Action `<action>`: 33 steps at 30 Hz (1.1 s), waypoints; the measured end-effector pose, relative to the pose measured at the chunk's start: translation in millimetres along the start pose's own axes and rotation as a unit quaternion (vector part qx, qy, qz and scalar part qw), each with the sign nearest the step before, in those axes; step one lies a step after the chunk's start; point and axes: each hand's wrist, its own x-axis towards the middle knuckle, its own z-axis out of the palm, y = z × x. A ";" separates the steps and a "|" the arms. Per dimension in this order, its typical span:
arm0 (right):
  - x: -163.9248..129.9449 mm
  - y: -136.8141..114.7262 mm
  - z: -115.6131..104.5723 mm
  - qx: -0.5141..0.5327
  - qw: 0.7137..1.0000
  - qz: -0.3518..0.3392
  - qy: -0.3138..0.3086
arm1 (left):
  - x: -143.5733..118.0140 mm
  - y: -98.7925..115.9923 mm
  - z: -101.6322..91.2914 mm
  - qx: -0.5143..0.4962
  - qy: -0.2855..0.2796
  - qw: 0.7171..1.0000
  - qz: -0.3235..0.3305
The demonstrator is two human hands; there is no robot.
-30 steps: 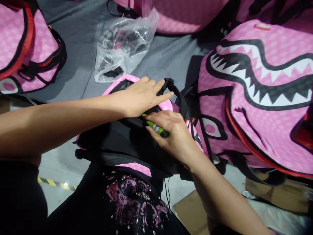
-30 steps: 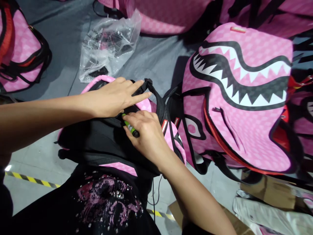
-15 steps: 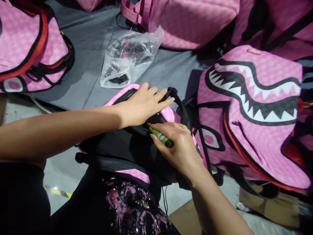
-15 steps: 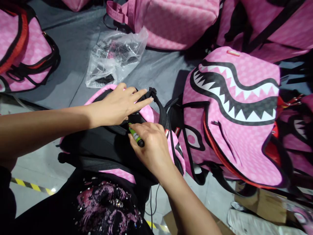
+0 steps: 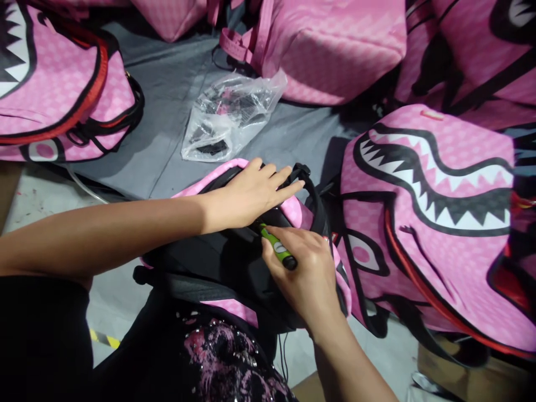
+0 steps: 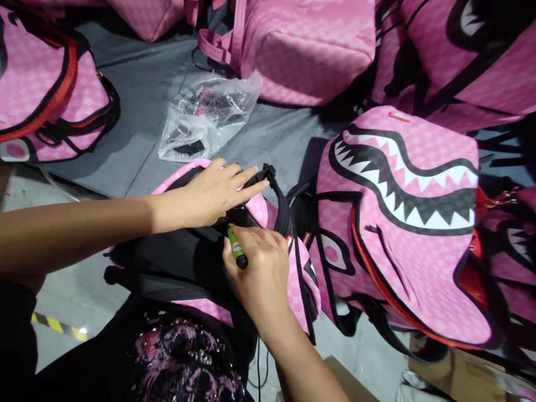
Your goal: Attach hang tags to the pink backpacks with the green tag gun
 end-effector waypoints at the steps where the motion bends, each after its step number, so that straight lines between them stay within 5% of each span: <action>1: -0.1 0.1 0.1 -0.003 1.000 -0.002 0.003 | 0.0 0.1 0.3 0.003 0.004 1.000 0.001; 17: -6.3 0.7 6.5 0.055 0.998 0.014 0.012 | -4.3 -1.0 -10.0 -0.013 -0.042 0.999 -0.017; 24: -6.4 -3.4 7.6 0.108 0.994 0.001 0.020 | -46.1 -34.1 -26.5 -0.132 -0.116 0.970 -0.167; 33: 1.6 -18.5 45.2 0.258 0.965 0.014 0.052 | -46.1 -20.7 -32.1 -0.057 -0.164 0.962 -0.208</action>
